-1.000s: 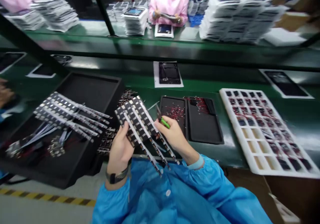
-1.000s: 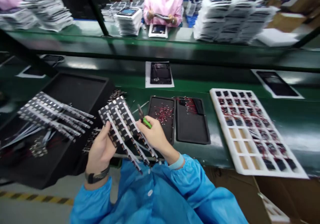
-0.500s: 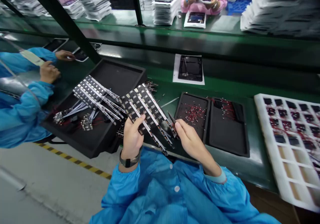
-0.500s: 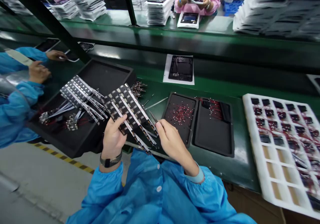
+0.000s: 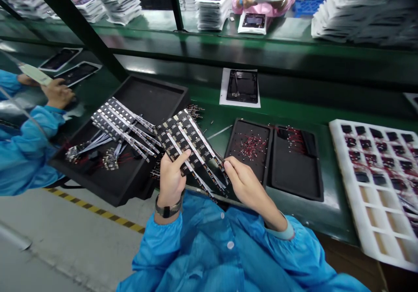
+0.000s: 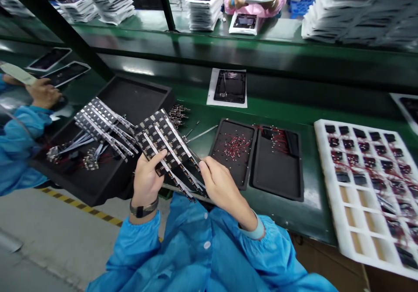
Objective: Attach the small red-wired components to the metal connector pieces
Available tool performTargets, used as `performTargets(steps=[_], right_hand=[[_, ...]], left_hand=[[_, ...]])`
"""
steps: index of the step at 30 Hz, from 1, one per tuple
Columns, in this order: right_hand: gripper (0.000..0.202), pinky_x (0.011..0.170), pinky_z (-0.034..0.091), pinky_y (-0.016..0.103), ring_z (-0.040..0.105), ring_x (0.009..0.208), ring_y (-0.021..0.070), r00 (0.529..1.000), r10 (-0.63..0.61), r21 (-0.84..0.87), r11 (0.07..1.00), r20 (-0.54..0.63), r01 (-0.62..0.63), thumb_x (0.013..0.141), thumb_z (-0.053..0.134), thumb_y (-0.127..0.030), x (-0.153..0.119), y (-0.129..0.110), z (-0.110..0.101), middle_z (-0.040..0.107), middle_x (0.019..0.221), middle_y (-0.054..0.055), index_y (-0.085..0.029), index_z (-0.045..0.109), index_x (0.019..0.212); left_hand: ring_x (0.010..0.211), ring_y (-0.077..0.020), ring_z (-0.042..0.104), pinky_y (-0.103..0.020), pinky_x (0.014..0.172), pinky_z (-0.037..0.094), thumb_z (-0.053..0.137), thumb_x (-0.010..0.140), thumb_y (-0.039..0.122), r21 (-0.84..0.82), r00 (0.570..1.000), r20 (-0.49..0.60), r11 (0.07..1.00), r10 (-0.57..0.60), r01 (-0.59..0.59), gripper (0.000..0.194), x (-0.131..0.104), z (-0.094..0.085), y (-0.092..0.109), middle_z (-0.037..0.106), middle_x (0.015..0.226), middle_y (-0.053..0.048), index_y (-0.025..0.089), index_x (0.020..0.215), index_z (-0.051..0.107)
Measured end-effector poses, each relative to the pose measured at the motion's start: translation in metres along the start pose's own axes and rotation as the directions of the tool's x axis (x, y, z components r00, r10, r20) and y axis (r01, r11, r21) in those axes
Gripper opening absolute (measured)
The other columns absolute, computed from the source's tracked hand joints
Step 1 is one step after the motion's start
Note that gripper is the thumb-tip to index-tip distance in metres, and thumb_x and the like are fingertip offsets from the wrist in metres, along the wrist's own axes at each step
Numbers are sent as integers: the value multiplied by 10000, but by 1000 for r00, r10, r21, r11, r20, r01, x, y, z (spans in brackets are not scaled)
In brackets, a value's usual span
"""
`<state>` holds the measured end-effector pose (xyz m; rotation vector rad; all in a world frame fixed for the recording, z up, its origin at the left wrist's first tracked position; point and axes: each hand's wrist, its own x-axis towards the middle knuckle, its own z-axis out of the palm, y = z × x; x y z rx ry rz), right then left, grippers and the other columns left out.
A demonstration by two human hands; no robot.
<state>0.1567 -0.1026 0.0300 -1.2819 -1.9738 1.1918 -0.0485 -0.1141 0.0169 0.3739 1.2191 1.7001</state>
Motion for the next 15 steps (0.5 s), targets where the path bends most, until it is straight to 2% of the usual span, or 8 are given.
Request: performTargets(steps=[5,15], right_hand=[[356,698,338,319,492,715,176,1000,-2,-28,1000,0,2,1145,327,-410,1,3,2,517,770,-10,-245,426,846],[345,698,346,324,507,719,186,1000,-2,-76,997,8,2,1139,319,-397,2,0,-1,524,776,-1,-250,421,845]], left_hand=[[1090,-282,770,-443,1057,582,943,700,229,7,1000,6,1000,3,-3,537,-1,-2,-2,813,1138,-74,202,1203,755],[1064,-273,776,-442,1061,580,956,675,241,7,1000,4,1000,-7,7,607,1,-2,-2,813,1137,-71,209,1242,740]])
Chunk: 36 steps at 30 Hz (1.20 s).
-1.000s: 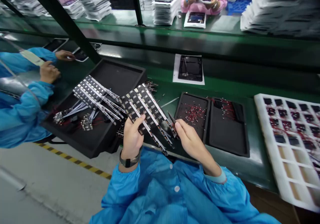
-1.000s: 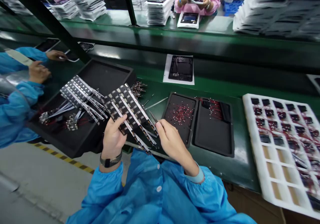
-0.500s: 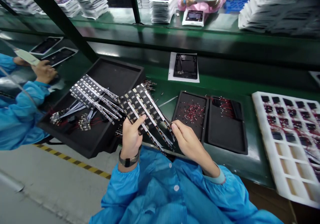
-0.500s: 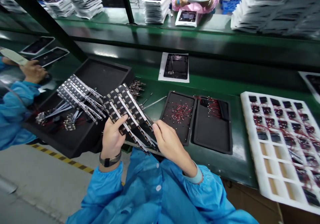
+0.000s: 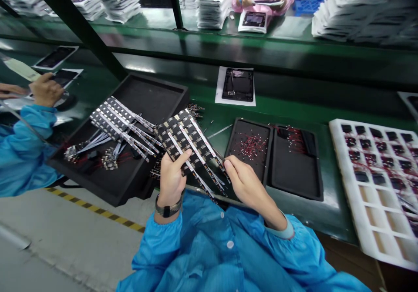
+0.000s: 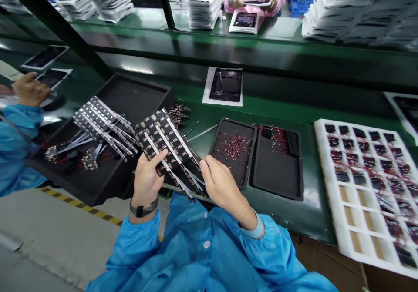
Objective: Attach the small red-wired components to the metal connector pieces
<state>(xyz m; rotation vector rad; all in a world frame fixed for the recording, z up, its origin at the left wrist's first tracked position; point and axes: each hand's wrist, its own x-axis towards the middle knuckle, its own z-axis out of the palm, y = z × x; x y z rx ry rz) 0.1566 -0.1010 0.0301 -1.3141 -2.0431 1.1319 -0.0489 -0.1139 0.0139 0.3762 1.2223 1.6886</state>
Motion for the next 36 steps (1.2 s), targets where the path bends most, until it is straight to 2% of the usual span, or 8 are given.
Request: performTargets(steps=[8,14,16,18,20,23,28,36], right_hand=[[301,695,378,329,552,714,194,999,-30,-126,992,-43,25,1135,327,-367,-1,2,5,580,800,16,-247,468,898],[272,754,425,376,597,866,276,954,-156,-466,884,-257,19,1111,335,-314,-1,13,32,656,913,120,-220,558,986],[294,762,437,393,599,885,296,946,-158,-505,863,-282,-7,1106,328,-311,2,16,37,662,923,142,-210,574,981],[308,783,457,402,613,890,301,954,-139,-449,894,-267,5,1105,327,-327,2,16,35,673,937,146,-203,587,995],[320,815,481,398,642,897,290,971,-114,-304,951,-209,46,1109,334,-365,0,14,28,696,964,131,-209,604,1039],[349,794,510,373,685,889,271,993,-49,-93,995,-108,39,1107,368,-476,-2,20,13,736,1012,97,-251,635,1123],[447,793,548,388,719,926,300,998,-21,-49,999,-67,18,1058,398,-613,17,35,-1,761,1117,107,-277,659,1193],[490,769,539,310,712,987,264,1000,-2,-43,999,-26,1,1065,404,-598,17,20,-2,758,1113,79,-232,670,1252]], left_hand=[[1080,-285,771,-456,1071,568,951,685,248,19,1000,-27,1000,5,-4,593,-3,4,1,817,1115,-65,216,1239,743],[1116,-295,757,-455,1059,573,942,707,247,45,997,-55,997,61,-58,540,-10,9,-1,808,1161,-58,221,1213,755],[1099,-279,756,-437,1046,578,941,712,249,64,993,-71,994,91,-87,482,-9,8,-3,811,1141,-53,216,1159,766],[1052,-264,760,-422,1016,588,947,706,263,87,990,-88,991,112,-105,429,-7,6,-4,816,1100,-51,204,1092,771],[992,-254,762,-404,973,595,958,686,285,110,989,-99,989,109,-98,398,-6,3,-3,818,1050,-53,193,1024,770],[945,-258,759,-401,923,597,978,650,318,111,998,-31,992,58,-54,434,-1,-2,2,816,1052,-79,181,1007,774],[948,-278,746,-437,935,575,1011,595,360,69,994,80,994,76,-81,524,8,-7,14,803,1071,-121,164,1028,791],[918,-236,725,-383,912,563,994,626,354,81,988,144,994,63,-75,512,-3,-4,20,802,1059,-94,143,1043,785]])
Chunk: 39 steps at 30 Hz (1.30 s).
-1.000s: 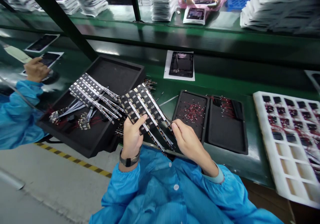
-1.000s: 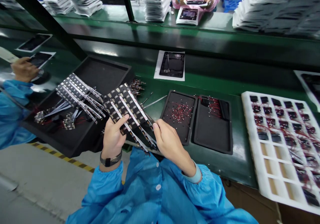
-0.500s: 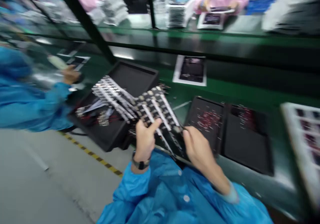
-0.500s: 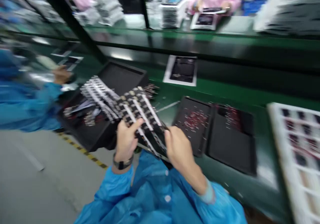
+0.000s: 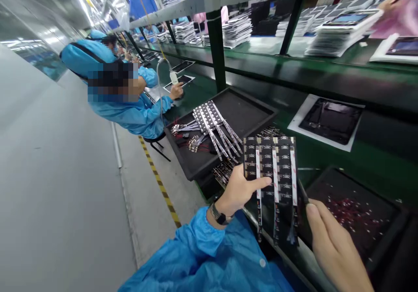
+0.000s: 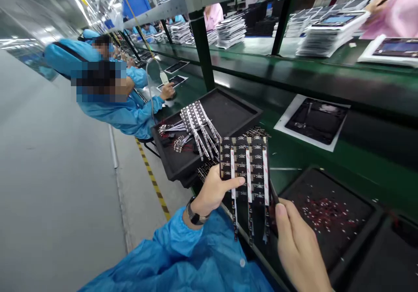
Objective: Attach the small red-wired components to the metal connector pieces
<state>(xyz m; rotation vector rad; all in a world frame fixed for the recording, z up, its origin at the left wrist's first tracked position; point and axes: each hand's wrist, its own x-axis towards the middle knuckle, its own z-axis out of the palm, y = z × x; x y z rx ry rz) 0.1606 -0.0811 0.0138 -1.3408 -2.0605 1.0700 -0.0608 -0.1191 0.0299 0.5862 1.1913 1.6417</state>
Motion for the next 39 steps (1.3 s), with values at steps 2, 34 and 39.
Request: performTargets(steps=[2,34,39], right_hand=[[488,754,525,297,704,989,257,1000,1,7,1000,-13,-1,1062,411,-603,1,2,1,752,1099,75,-228,670,1237],[329,703,335,321,496,704,172,998,-67,102,993,0,67,1138,326,-394,1,-36,1,509,775,-18,-240,462,880],[323,705,345,320,529,727,176,998,-58,95,994,19,56,1137,328,-392,0,-38,0,543,791,-10,-236,493,908]], left_hand=[[906,-228,723,-370,901,565,987,637,336,0,1000,6,1000,5,-5,496,1,-1,-2,804,1046,-88,139,1045,785],[974,-280,787,-410,921,628,977,646,296,-30,990,-131,999,-48,45,556,-10,2,-13,819,1071,-94,157,1142,766],[985,-272,784,-402,928,625,966,670,283,-35,993,-116,999,-33,29,544,-9,1,-13,818,1080,-93,160,1160,763]])
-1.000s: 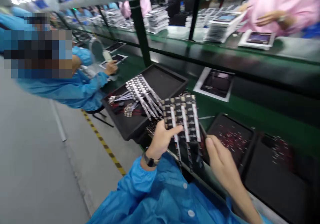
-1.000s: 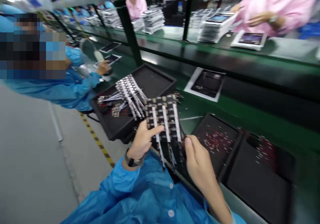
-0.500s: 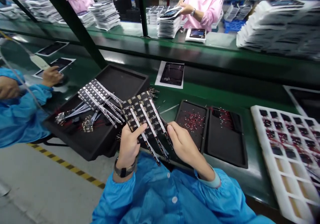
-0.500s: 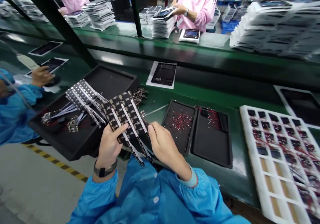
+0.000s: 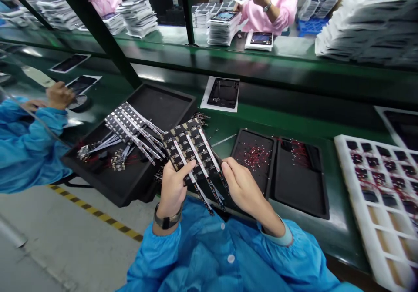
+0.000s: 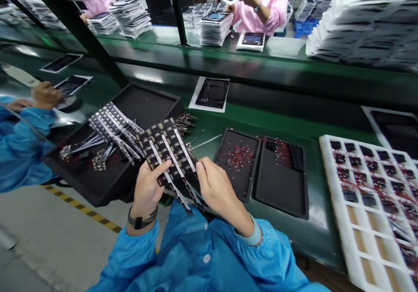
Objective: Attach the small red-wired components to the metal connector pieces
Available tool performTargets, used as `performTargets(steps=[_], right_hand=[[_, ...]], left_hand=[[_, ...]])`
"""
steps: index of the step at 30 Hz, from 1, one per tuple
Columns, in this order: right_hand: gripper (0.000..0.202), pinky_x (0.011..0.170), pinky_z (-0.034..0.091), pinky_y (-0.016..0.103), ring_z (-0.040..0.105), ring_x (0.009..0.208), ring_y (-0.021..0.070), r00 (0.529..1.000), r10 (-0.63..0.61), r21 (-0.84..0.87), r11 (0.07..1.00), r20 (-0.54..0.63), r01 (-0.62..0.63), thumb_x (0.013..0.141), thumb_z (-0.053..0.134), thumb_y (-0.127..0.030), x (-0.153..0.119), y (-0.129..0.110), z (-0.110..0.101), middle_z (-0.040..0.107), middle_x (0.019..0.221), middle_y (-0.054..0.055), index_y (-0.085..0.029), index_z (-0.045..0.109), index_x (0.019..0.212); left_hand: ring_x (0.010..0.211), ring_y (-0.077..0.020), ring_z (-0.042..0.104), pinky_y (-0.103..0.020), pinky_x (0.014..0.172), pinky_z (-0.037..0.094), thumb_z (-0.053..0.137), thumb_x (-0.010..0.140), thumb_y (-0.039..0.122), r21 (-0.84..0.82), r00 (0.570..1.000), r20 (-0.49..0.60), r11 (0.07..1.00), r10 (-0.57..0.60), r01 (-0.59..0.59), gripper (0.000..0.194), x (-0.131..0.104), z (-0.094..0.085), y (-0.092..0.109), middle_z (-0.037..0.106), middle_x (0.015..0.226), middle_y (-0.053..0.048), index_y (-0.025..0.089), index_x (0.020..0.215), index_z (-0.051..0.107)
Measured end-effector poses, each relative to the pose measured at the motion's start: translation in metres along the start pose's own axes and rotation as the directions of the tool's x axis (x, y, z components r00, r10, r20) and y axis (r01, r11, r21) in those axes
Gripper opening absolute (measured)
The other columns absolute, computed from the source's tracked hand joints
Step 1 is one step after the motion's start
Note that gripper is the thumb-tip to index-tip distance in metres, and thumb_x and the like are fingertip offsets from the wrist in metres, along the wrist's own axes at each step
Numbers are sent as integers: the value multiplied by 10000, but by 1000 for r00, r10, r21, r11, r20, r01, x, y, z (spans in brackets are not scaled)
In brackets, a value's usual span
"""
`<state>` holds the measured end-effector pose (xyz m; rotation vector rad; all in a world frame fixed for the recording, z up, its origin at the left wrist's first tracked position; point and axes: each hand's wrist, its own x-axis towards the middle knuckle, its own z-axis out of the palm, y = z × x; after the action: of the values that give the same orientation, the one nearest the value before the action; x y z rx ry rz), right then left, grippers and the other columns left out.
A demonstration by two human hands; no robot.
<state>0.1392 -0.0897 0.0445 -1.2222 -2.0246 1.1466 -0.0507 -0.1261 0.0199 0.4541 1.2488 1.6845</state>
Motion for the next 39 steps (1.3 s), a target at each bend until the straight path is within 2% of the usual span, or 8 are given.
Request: performTargets(steps=[10,13,17,20,22,25,28,39], right_hand=[[327,695,358,324,543,715,186,999,-6,-86,996,-34,3,1144,304,-393,-1,0,3,536,779,-5,-244,470,905],[297,702,375,333,577,744,209,996,-27,-230,973,-83,8,1136,318,-361,-1,1,10,593,807,23,-236,506,943],[281,717,398,350,606,828,255,962,-138,-470,883,-235,12,1119,322,-315,-2,7,29,655,886,96,-215,543,980],[299,732,409,363,604,853,274,943,-172,-528,849,-284,-4,1117,310,-309,-4,11,37,656,897,119,-202,559,989],[305,746,416,364,610,858,269,957,-139,-457,889,-253,8,1122,310,-317,-5,10,35,656,911,112,-196,565,1007],[313,745,419,340,609,820,225,992,-56,-216,976,-113,30,1139,313,-354,-5,4,21,645,894,59,-212,562,1014],[331,733,406,325,583,779,197,1000,-10,-51,999,-26,9,1146,316,-392,-1,-3,9,608,849,20,-226,549,979],[348,721,376,326,539,739,185,999,16,33,999,-34,-15,1144,307,-420,6,-8,5,569,808,-1,-236,514,932]], left_hand=[[946,-253,784,-376,888,629,960,682,276,-17,1000,-16,1000,-23,22,477,-6,2,-3,819,1064,-87,154,1103,773],[963,-259,782,-386,906,625,961,678,286,-25,999,-45,1000,-13,12,489,-9,5,-3,819,1067,-88,155,1110,774],[989,-247,774,-376,936,614,961,683,284,4,994,-110,1000,22,-22,472,-16,8,-5,820,1055,-74,159,1100,779],[983,-244,772,-373,939,611,959,692,289,42,992,-123,998,40,-35,447,-19,6,-6,821,1033,-71,155,1081,784],[995,-252,772,-388,960,607,957,695,293,43,993,-112,999,34,-30,437,-19,3,-5,821,1035,-74,151,1072,786],[996,-265,778,-410,974,607,957,689,287,20,997,-71,1000,-4,5,432,-17,-3,-3,821,1047,-81,146,1059,786],[980,-270,784,-413,960,613,961,678,281,19,998,-45,999,-31,32,448,-17,-7,-1,822,1060,-85,150,1069,785],[953,-260,785,-390,900,630,949,701,276,10,998,7,998,-67,67,402,-23,-5,-8,822,1073,-95,150,1048,790]])
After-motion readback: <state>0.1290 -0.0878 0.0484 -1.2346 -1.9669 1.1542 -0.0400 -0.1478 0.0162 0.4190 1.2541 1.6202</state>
